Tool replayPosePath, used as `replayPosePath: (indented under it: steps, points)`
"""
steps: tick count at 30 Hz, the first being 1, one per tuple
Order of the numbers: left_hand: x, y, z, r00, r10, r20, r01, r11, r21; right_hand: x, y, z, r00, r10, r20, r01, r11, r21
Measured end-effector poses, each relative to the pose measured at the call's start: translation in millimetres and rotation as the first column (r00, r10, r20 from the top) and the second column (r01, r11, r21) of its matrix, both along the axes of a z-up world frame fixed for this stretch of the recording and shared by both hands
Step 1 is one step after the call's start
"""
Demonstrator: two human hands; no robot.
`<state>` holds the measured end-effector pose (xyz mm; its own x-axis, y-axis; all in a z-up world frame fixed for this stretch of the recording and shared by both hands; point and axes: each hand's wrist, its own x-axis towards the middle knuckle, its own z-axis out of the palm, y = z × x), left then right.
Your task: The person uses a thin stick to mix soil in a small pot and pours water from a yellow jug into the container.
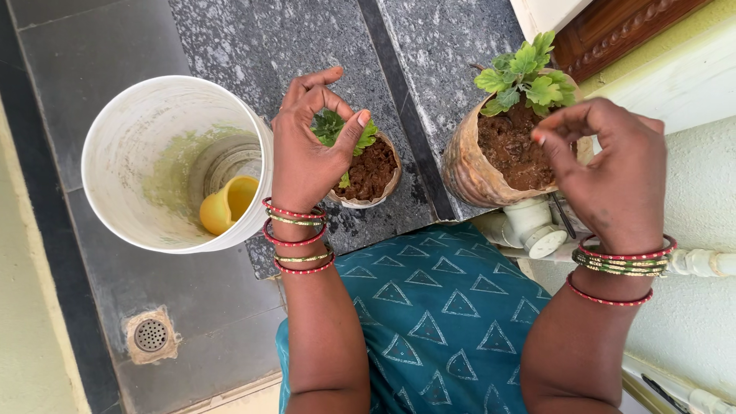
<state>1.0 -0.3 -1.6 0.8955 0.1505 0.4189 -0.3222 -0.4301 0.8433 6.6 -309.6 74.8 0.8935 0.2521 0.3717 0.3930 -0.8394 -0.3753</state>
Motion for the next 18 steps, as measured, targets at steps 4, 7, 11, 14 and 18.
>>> replayPosePath:
  steps: [4,7,11,14,18]
  points:
    - [2.7,-6.3,-1.1,0.999,-0.030,-0.018,0.029,0.999,-0.030,-2.1,5.1,4.5,0.995,-0.061,-0.073,0.072,0.985,0.155]
    - [4.8,-12.7,-1.1,0.998,-0.058,-0.015,0.057,0.998,-0.039,-0.9,-1.3,0.4,0.998,-0.061,-0.030,0.064,0.993,0.098]
    - [6.1,-19.3,0.0,0.997,-0.074,-0.019,0.073,0.997,-0.037,-3.1,-5.3,-1.9,1.000,-0.023,-0.003,0.023,0.998,0.066]
    - [6.4,-21.8,-0.1,0.996,-0.082,-0.014,0.082,0.996,-0.041,-3.6,-2.1,5.4,0.990,-0.119,-0.070,0.130,0.975,0.181]
    - [6.5,-21.6,0.7,0.996,-0.084,-0.003,0.084,0.995,-0.061,-4.9,-5.9,11.9,0.998,-0.038,0.041,0.027,0.968,0.248]
